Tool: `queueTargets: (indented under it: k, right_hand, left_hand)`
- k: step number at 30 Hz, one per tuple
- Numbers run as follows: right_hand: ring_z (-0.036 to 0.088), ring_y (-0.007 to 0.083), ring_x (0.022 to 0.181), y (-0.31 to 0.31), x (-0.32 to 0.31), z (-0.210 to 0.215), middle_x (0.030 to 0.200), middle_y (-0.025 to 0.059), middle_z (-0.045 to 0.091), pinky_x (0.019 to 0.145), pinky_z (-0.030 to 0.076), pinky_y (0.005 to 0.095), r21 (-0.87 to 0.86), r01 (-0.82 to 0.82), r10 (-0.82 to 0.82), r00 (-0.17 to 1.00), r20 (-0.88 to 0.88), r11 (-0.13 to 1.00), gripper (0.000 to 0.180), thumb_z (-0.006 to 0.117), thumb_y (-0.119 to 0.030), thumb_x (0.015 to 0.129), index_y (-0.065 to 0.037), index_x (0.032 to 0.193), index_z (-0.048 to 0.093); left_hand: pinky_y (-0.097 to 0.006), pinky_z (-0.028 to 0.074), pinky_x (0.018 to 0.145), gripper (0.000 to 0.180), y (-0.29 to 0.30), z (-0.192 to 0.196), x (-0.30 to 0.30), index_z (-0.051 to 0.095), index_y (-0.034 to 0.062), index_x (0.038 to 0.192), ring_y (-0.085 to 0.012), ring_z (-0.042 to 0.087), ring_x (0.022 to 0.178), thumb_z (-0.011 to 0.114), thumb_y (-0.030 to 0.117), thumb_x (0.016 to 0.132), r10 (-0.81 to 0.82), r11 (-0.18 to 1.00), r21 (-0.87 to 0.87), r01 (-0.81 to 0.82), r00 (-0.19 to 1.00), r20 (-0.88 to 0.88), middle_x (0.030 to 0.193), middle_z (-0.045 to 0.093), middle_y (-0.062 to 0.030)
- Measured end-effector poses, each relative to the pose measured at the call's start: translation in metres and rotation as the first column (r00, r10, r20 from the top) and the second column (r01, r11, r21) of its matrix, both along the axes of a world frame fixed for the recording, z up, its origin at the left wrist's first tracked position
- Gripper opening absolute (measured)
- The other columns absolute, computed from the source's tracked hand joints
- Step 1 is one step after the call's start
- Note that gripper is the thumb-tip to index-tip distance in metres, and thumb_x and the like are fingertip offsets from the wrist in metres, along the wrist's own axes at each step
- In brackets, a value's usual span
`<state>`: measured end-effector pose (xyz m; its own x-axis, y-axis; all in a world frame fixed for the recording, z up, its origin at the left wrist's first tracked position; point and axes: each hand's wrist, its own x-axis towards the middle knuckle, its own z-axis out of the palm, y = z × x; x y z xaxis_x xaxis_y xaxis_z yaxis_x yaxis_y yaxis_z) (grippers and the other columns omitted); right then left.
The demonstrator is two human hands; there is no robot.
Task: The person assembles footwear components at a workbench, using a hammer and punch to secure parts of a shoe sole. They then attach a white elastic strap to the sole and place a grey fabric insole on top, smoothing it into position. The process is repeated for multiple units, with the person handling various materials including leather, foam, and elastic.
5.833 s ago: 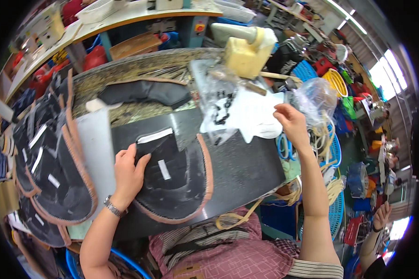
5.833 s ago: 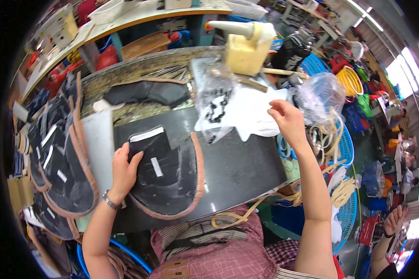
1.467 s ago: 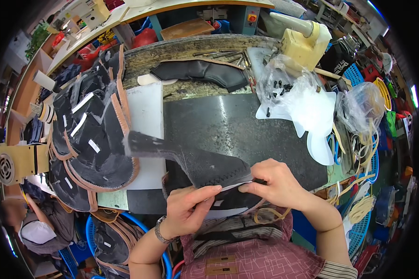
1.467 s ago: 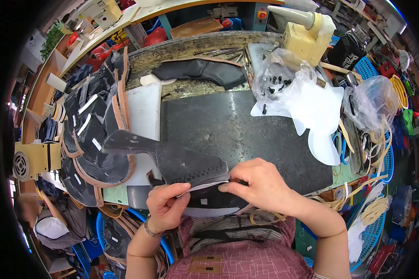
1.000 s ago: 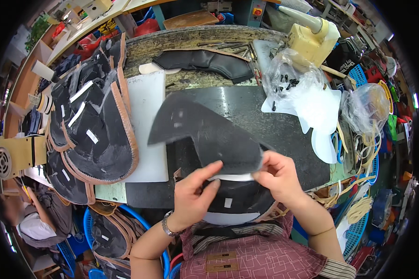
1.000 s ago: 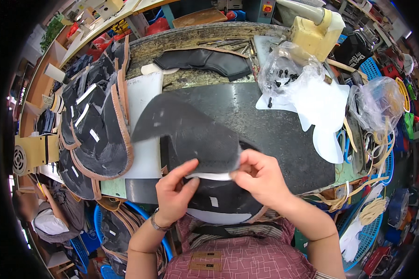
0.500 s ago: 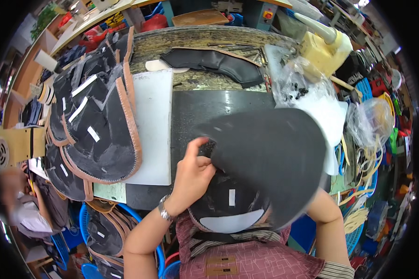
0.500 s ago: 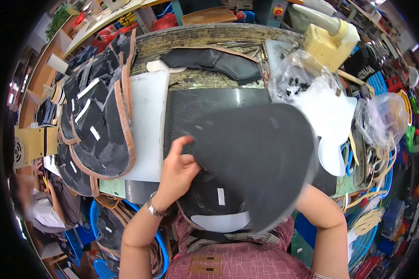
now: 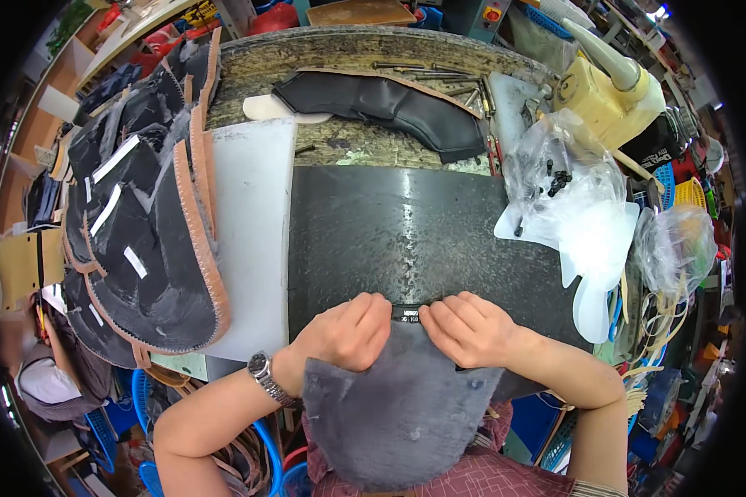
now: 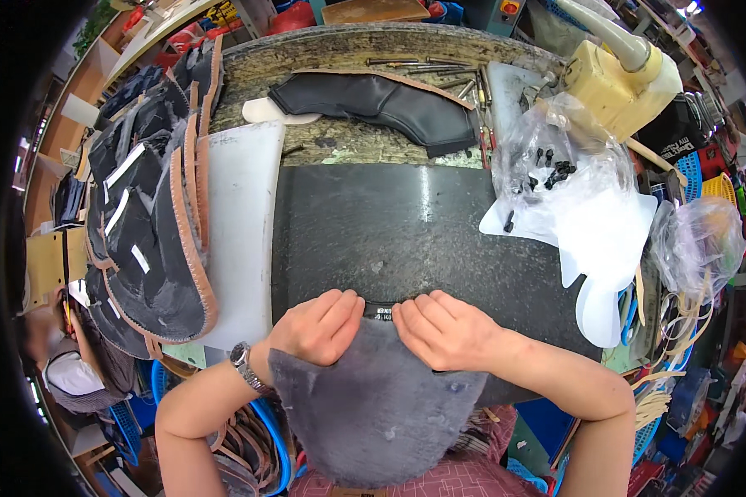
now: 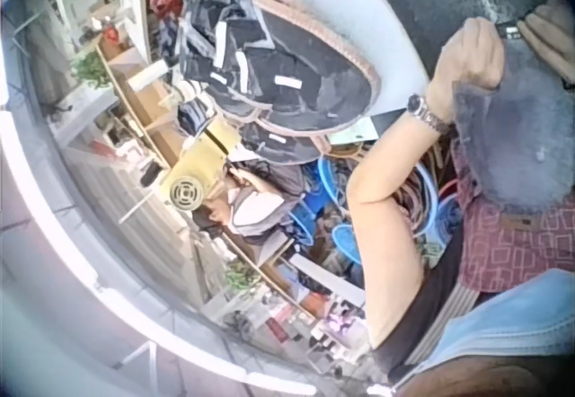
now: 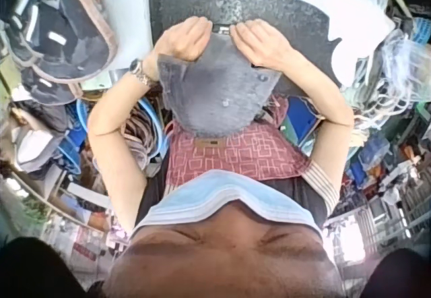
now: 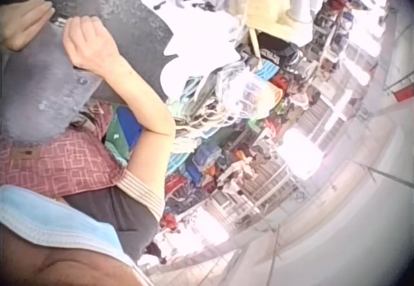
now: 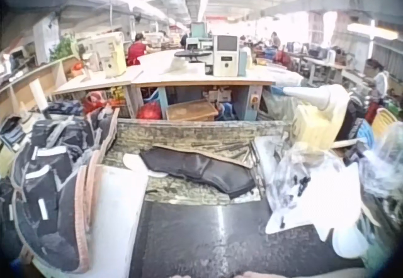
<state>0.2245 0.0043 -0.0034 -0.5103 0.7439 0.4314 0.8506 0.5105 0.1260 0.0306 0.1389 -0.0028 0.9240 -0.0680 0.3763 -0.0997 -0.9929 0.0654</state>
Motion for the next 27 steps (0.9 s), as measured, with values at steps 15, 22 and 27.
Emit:
queueTargets:
  k: [15, 22, 27]
  right_hand:
    - [0.052, 0.0247, 0.108, -0.02, 0.022, 0.013, 0.119, 0.0111, 0.055, 0.088, 0.042, 0.0376, -0.449, -0.03, -0.049, 0.985, -0.163, 0.893, 0.062, 0.067, -0.032, 0.067, 0.0, 0.118, 0.055]
    - [0.044, 0.0292, 0.119, -0.036, 0.022, 0.011, 0.127, 0.0109, 0.051, 0.095, 0.034, 0.0454, -0.507, 0.068, -0.17, 0.973, -0.157, 0.859, 0.068, 0.058, -0.049, 0.076, -0.005, 0.127, 0.048]
    - [0.05, 0.0228, 0.088, -0.062, 0.005, 0.01, 0.121, 0.0087, 0.054, 0.076, 0.04, 0.0388, -0.208, 0.122, -0.179, 0.941, -0.285, 0.971, 0.058, 0.059, -0.044, 0.079, -0.018, 0.129, 0.044]
  left_hand:
    - [-0.028, 0.046, 0.085, 0.037, 0.015, 0.0, -0.003, 0.057, -0.0097, 0.108, -0.0211, 0.054, 0.096, 0.056, 0.01, 0.077, -0.318, 0.943, 0.064, 0.325, 0.942, -0.106, 0.098, 0.056, -0.0105]
    - [-0.029, 0.047, 0.086, 0.034, 0.014, -0.004, 0.002, 0.06, -0.0047, 0.105, -0.0219, 0.055, 0.098, 0.056, 0.011, 0.076, -0.335, 0.934, 0.118, 0.338, 0.941, -0.044, 0.111, 0.058, -0.0142]
    - [-0.032, 0.047, 0.088, 0.035, 0.022, 0.0, 0.01, 0.06, -0.0011, 0.108, -0.0244, 0.054, 0.102, 0.053, 0.008, 0.075, -0.367, 0.93, -0.081, 0.358, 0.915, -0.167, 0.118, 0.057, -0.0125]
